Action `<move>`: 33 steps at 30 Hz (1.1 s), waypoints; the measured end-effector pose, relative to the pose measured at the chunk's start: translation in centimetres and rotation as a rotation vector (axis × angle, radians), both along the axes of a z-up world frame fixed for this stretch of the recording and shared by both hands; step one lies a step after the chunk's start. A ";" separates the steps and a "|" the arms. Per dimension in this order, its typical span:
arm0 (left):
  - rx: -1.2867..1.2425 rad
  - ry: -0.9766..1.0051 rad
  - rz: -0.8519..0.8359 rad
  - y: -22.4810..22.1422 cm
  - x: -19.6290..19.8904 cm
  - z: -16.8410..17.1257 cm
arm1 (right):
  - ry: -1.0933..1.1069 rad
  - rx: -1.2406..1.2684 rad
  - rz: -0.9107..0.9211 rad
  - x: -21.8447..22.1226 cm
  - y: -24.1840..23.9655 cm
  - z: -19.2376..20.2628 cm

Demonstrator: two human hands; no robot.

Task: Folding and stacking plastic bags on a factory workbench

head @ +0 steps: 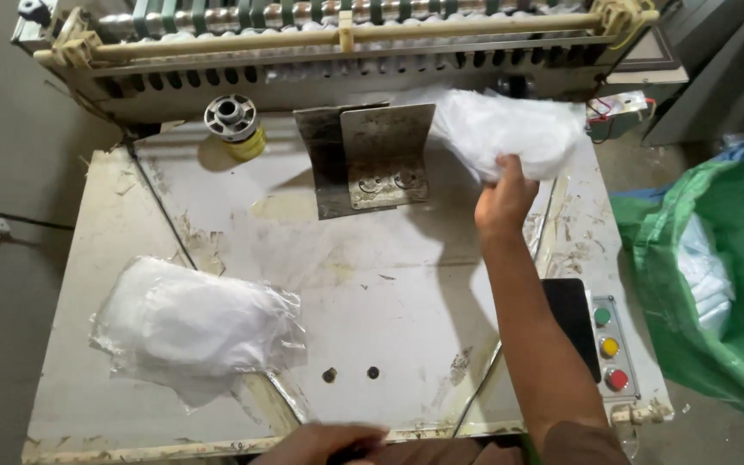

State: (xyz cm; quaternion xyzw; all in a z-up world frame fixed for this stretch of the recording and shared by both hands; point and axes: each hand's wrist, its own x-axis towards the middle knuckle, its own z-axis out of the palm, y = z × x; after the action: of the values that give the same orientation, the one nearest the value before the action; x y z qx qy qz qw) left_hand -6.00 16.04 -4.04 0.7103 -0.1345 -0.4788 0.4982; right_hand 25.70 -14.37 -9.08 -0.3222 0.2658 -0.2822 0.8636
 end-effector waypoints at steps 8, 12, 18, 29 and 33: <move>-0.689 0.297 0.408 -20.2 14.1 0.2 | 0.047 0.131 -0.101 -15.8 -3.4 -2.1; -0.775 0.633 0.877 -28.0 14.2 -5.5 | 0.069 -0.005 0.051 -25.9 -3.2 -4.3; -0.546 0.705 0.830 -20.1 8.4 -10.6 | -0.156 -0.427 0.421 -33.8 -8.5 -5.3; 0.353 0.165 -0.037 -0.7 9.5 -5.4 | -0.433 -2.130 1.498 -16.6 -2.0 5.6; 0.433 -0.191 -0.330 -0.2 8.6 0.2 | -0.502 -2.176 1.790 -16.2 3.3 3.5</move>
State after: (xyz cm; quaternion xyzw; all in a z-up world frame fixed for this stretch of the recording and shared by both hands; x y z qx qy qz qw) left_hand 2.63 15.79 -3.80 0.8105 -0.1892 -0.5020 0.2354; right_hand 9.51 -11.12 -5.60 -0.8107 -0.5251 0.2393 0.0987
